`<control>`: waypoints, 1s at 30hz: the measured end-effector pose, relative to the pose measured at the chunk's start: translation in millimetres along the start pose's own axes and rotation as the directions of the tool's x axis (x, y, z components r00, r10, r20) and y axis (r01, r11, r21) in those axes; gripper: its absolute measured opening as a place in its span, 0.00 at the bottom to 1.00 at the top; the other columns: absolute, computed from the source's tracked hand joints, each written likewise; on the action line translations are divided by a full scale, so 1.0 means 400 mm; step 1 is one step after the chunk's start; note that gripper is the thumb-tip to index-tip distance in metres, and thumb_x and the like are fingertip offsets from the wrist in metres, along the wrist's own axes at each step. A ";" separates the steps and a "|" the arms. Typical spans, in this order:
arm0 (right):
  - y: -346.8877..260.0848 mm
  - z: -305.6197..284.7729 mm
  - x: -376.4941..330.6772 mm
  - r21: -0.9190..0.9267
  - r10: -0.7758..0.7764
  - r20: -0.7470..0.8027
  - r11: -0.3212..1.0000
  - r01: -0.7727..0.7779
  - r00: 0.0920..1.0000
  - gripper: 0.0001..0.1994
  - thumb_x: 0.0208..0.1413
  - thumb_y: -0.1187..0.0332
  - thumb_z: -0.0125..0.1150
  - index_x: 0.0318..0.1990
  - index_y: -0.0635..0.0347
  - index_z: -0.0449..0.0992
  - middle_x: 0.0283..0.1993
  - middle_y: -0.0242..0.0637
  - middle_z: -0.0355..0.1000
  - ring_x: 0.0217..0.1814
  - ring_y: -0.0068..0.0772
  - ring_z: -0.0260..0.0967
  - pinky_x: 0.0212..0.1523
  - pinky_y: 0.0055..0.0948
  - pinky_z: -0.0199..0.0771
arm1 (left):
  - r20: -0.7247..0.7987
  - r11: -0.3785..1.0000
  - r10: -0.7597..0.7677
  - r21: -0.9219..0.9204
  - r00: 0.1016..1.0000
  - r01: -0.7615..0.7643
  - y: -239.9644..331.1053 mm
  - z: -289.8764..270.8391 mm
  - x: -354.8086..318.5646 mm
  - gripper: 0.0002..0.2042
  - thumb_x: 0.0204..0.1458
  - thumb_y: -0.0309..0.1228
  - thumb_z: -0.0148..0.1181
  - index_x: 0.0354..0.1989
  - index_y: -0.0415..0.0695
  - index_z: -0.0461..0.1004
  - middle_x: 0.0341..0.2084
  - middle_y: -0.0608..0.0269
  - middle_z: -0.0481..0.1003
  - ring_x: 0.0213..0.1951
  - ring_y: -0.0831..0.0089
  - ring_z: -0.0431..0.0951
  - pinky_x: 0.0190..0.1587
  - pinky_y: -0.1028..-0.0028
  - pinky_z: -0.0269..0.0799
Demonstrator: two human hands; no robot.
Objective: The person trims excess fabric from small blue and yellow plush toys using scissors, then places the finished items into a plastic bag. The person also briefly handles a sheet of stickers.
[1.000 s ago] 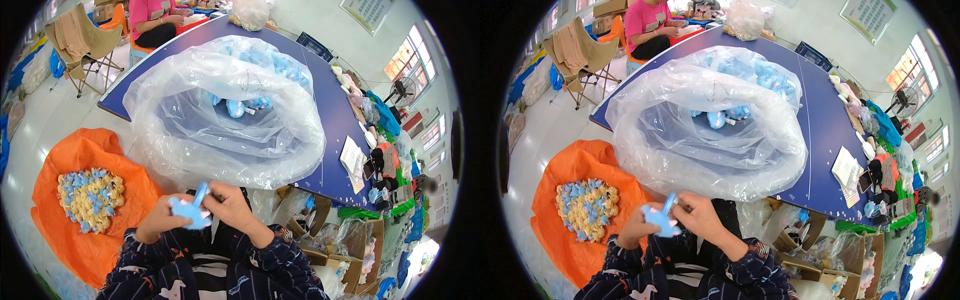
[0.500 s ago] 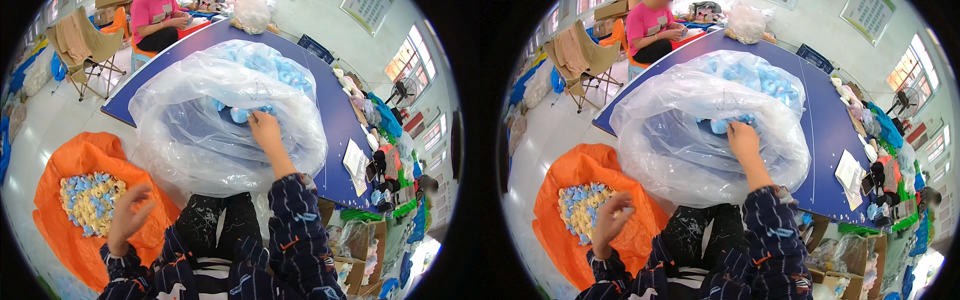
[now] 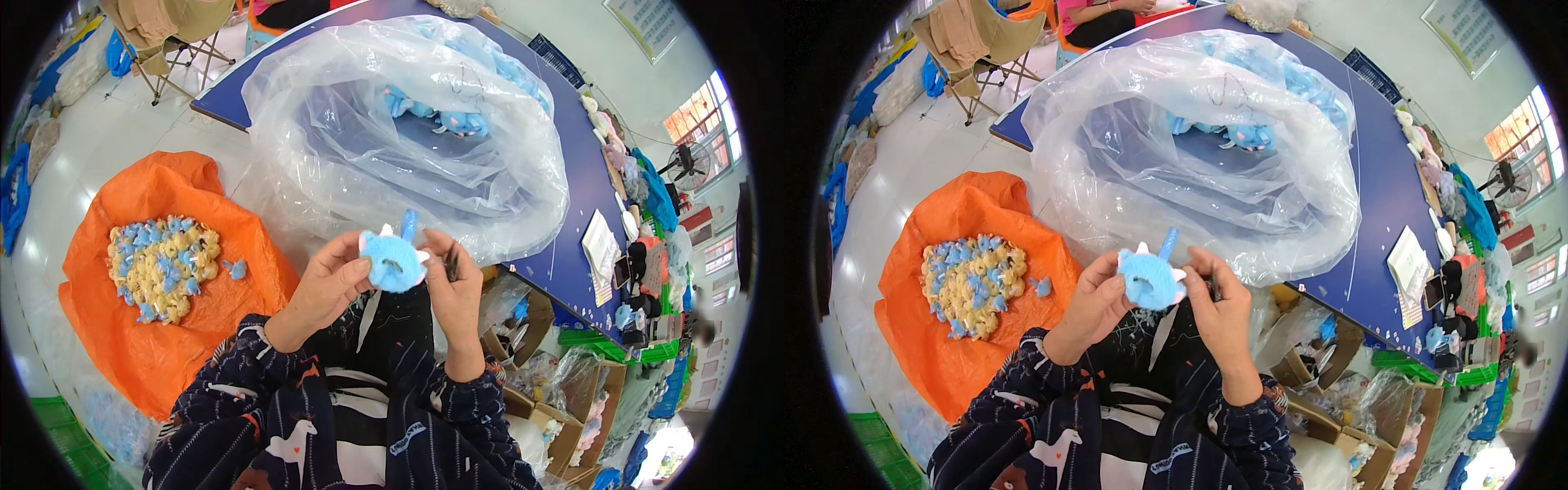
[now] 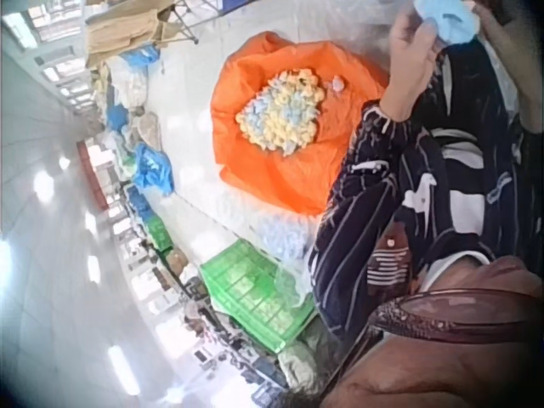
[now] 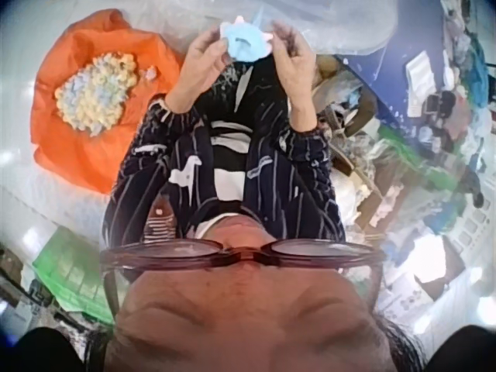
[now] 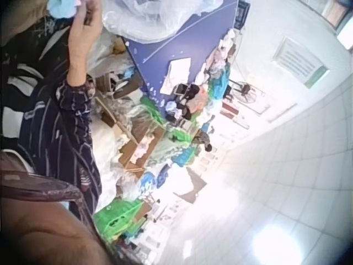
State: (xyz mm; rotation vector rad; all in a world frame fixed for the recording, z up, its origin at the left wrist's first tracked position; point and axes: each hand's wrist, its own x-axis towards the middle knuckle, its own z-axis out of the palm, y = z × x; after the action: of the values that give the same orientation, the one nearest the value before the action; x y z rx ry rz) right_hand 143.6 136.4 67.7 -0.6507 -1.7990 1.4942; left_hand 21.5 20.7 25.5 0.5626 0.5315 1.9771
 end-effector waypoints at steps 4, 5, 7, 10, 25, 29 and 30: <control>0.006 0.000 -0.051 -0.025 0.000 0.014 1.000 0.000 1.000 0.14 0.46 0.76 0.59 0.43 0.65 0.72 0.37 0.28 0.69 0.26 0.10 0.58 0.27 0.12 0.60 | -0.029 0.985 0.029 0.172 0.999 -0.024 -0.011 0.002 -0.014 0.18 0.53 0.25 0.51 0.52 0.38 0.61 0.44 0.60 0.68 0.45 0.74 0.69 0.47 0.72 0.68; 0.018 0.006 -0.056 -0.082 -0.067 0.041 0.994 0.071 0.997 0.14 0.44 0.76 0.61 0.42 0.65 0.72 0.35 0.29 0.68 0.23 0.09 0.54 0.23 0.10 0.55 | -0.029 0.972 0.028 0.233 0.999 -0.020 -0.017 0.002 -0.015 0.19 0.52 0.25 0.53 0.52 0.37 0.61 0.43 0.60 0.68 0.45 0.75 0.69 0.47 0.74 0.68; -0.002 0.012 -0.056 -0.206 -0.193 0.117 0.955 0.214 0.974 0.15 0.43 0.76 0.63 0.41 0.65 0.72 0.31 0.32 0.67 0.22 0.14 0.57 0.22 0.13 0.58 | -0.015 0.913 0.064 0.404 0.998 -0.053 -0.014 0.012 -0.018 0.20 0.50 0.24 0.55 0.52 0.36 0.61 0.43 0.62 0.69 0.44 0.77 0.69 0.46 0.76 0.67; 0.007 0.023 -0.062 -0.271 -0.311 0.114 0.904 0.331 0.944 0.16 0.41 0.76 0.65 0.40 0.64 0.72 0.31 0.34 0.67 0.23 0.18 0.60 0.22 0.15 0.61 | 0.002 0.869 0.087 0.489 0.996 -0.077 -0.012 0.015 -0.022 0.21 0.47 0.23 0.58 0.51 0.36 0.63 0.41 0.63 0.70 0.42 0.78 0.70 0.45 0.77 0.67; 0.051 0.068 -0.069 -0.263 -0.341 0.172 0.888 0.377 0.924 0.15 0.39 0.79 0.64 0.38 0.62 0.70 0.31 0.38 0.69 0.23 0.28 0.68 0.20 0.21 0.67 | -0.076 0.752 0.200 0.651 0.977 -0.103 -0.011 -0.009 -0.026 0.10 0.47 0.24 0.58 0.38 0.36 0.70 0.30 0.65 0.71 0.31 0.82 0.69 0.32 0.82 0.67; 0.074 0.082 -0.056 -0.291 -0.364 0.172 0.869 0.400 0.915 0.15 0.39 0.79 0.64 0.38 0.63 0.70 0.30 0.38 0.69 0.23 0.28 0.68 0.22 0.21 0.69 | -0.069 0.668 0.250 0.735 0.966 -0.121 -0.002 -0.022 -0.017 0.08 0.46 0.23 0.58 0.36 0.38 0.71 0.30 0.62 0.73 0.31 0.80 0.71 0.33 0.81 0.67; 0.071 0.087 -0.047 -0.241 -0.345 0.213 0.888 0.391 0.914 0.15 0.39 0.79 0.64 0.38 0.63 0.70 0.29 0.38 0.69 0.23 0.29 0.68 0.22 0.21 0.70 | 0.012 0.568 0.364 0.790 0.931 -0.232 0.006 -0.021 -0.014 0.08 0.44 0.22 0.59 0.35 0.38 0.71 0.31 0.59 0.74 0.31 0.75 0.73 0.34 0.78 0.68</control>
State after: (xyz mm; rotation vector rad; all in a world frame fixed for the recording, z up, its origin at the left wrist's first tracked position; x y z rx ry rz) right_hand 126.9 106.7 33.0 -0.2916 -2.1436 1.0723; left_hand 17.3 13.4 19.5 1.1048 1.5380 2.0464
